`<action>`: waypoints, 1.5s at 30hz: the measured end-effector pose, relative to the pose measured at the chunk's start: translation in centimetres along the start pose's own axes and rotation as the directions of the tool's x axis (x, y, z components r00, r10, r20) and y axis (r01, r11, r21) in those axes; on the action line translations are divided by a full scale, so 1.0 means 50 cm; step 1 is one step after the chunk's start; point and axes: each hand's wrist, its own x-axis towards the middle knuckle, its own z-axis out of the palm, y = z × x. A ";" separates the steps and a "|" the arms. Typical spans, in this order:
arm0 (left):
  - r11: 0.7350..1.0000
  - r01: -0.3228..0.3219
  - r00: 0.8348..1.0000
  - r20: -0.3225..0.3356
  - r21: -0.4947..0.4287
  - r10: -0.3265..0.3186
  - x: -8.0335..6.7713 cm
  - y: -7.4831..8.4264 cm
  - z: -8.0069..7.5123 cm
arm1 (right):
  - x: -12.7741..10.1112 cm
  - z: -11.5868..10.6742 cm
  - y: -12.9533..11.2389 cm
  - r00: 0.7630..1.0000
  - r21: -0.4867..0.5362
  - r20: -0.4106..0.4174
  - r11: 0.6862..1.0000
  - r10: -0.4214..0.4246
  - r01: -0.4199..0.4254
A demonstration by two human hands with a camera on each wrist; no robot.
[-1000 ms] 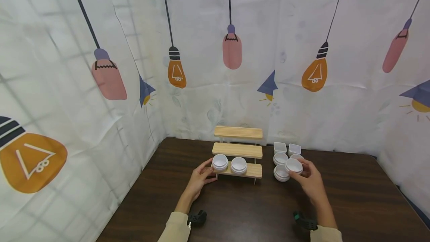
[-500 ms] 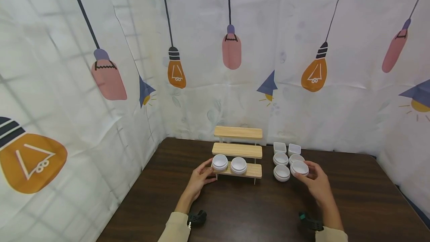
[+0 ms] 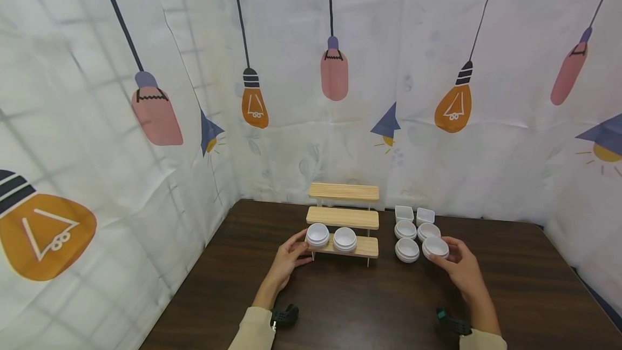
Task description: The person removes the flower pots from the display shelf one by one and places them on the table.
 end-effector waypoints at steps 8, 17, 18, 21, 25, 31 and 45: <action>1.000 0.003 1.000 0.007 -0.008 -0.003 0.000 -0.001 -0.001 | 0.002 -0.002 0.010 0.999 -0.031 0.027 0.999 0.025 -0.025; 1.000 0.007 1.000 0.008 -0.004 -0.007 0.000 -0.002 -0.002 | 0.003 0.002 0.020 0.997 -0.079 0.069 0.997 0.028 -0.022; 1.000 0.007 1.000 0.008 -0.004 -0.007 0.000 -0.003 -0.002 | 0.003 0.003 0.020 0.997 -0.080 0.069 0.996 0.029 -0.024; 1.000 0.007 1.000 0.006 -0.001 -0.007 0.001 -0.003 -0.002 | 0.003 0.004 0.021 0.997 -0.079 0.066 0.997 0.031 -0.026; 1.000 0.005 1.000 0.005 0.002 -0.005 -0.002 -0.005 -0.001 | 0.004 0.005 0.022 0.998 -0.085 0.058 0.996 0.036 -0.031; 1.000 0.003 1.000 0.011 0.010 -0.003 -0.004 -0.005 -0.001 | 0.007 0.006 0.025 0.996 -0.098 0.072 0.994 0.056 -0.048; 1.000 -0.010 1.000 0.016 0.016 0.010 -0.003 -0.003 -0.002 | 0.011 0.013 0.029 0.997 -0.100 0.065 0.994 0.051 -0.044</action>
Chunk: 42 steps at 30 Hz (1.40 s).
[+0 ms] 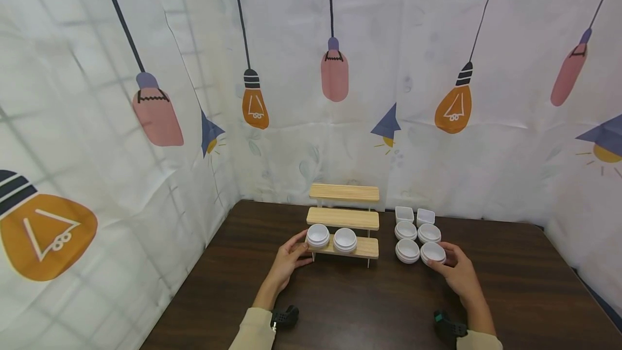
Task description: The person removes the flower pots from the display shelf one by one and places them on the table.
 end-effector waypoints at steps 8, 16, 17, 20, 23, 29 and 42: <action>1.000 0.002 1.000 -0.004 0.003 -0.002 0.001 0.000 0.000 | 0.000 0.000 -0.001 1.000 -0.005 0.010 1.000 0.019 -0.019; 1.000 0.008 1.000 -0.012 0.006 -0.008 0.002 -0.001 0.000 | 0.001 0.001 0.000 1.000 -0.010 0.011 1.000 0.025 -0.025; 1.000 0.008 1.000 -0.012 0.006 -0.007 0.002 0.000 0.000 | 0.001 0.001 0.000 1.000 -0.010 0.011 1.000 0.025 -0.025; 1.000 0.008 1.000 -0.012 0.007 -0.008 0.001 0.000 0.000 | 0.000 0.001 -0.001 1.000 -0.009 0.010 1.000 0.024 -0.024; 1.000 0.005 1.000 -0.012 0.008 -0.005 -0.001 0.000 0.000 | 0.000 0.001 -0.002 1.000 -0.008 0.007 1.000 0.020 -0.020; 1.000 0.004 1.000 -0.010 0.013 -0.003 0.000 0.001 0.000 | -0.001 0.002 -0.003 1.000 -0.006 0.000 1.000 0.014 -0.014; 1.000 0.003 1.000 -0.008 0.012 -0.003 0.001 0.000 0.000 | 0.003 0.002 -0.001 1.000 -0.012 0.008 1.000 0.021 -0.021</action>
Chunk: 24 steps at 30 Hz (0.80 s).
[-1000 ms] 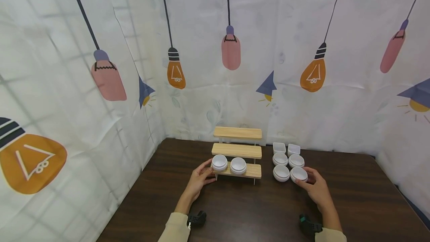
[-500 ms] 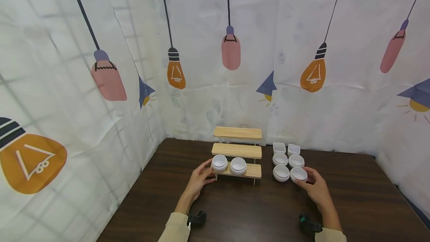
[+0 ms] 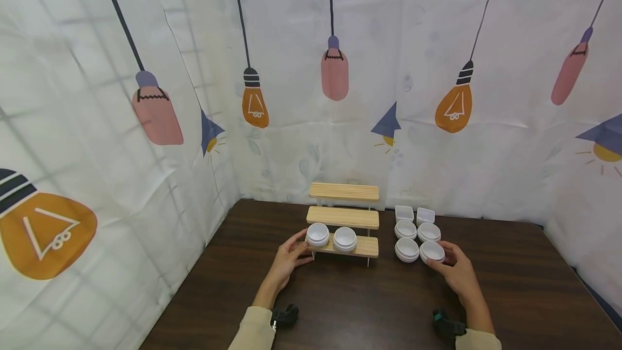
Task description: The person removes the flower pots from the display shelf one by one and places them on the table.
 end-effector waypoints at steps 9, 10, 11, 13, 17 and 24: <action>1.000 -0.005 1.000 0.000 0.003 0.005 0.000 0.002 0.002 | -0.001 0.000 -0.001 1.000 0.006 0.003 1.000 -0.002 0.002; 1.000 -0.005 1.000 0.000 0.003 0.005 -0.001 0.002 0.002 | -0.001 0.000 -0.001 1.000 0.006 0.003 1.000 -0.002 0.002; 1.000 -0.005 1.000 0.000 0.003 0.005 -0.001 0.002 0.002 | -0.001 0.001 -0.001 1.000 0.007 0.002 1.000 -0.003 0.003; 1.000 -0.003 1.000 0.001 0.003 0.003 -0.002 0.003 0.002 | -0.002 0.001 -0.002 1.000 0.009 0.000 1.000 -0.005 0.005; 1.000 0.001 1.000 -0.002 0.005 -0.001 -0.002 0.003 0.002 | -0.004 0.000 -0.005 1.000 0.014 -0.008 1.000 -0.016 0.016; 1.000 0.001 1.000 0.001 0.004 -0.001 -0.002 0.002 0.002 | -0.008 -0.003 -0.017 0.999 0.018 -0.054 1.000 -0.001 0.002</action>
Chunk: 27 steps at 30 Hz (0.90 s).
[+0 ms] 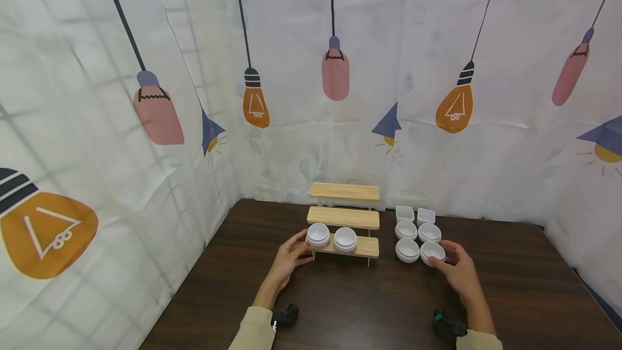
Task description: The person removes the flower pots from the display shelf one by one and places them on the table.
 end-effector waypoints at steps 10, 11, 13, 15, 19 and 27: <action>1.000 0.003 1.000 -0.003 -0.002 -0.003 0.002 -0.002 0.000 | -0.006 -0.001 -0.031 0.987 0.000 -0.159 1.000 0.014 -0.014; 1.000 0.004 1.000 -0.004 -0.004 -0.004 0.002 -0.002 0.000 | -0.007 -0.001 -0.036 0.985 0.003 -0.172 1.000 0.008 -0.008; 1.000 0.007 1.000 -0.005 -0.007 -0.007 0.002 -0.001 0.000 | -0.010 -0.001 -0.046 0.981 0.012 -0.193 1.000 -0.006 0.008; 1.000 0.003 1.000 -0.004 -0.007 -0.003 0.001 -0.001 0.000 | -0.012 -0.001 -0.057 0.977 0.016 -0.211 1.000 -0.023 0.027; 1.000 0.003 1.000 -0.003 -0.006 -0.003 0.000 0.000 0.000 | -0.014 0.006 -0.080 0.968 0.046 -0.238 0.995 -0.077 0.090; 1.000 0.008 1.000 -0.003 -0.009 -0.008 0.002 -0.001 -0.001 | -0.018 0.053 -0.124 0.950 0.118 -0.183 0.954 -0.252 0.275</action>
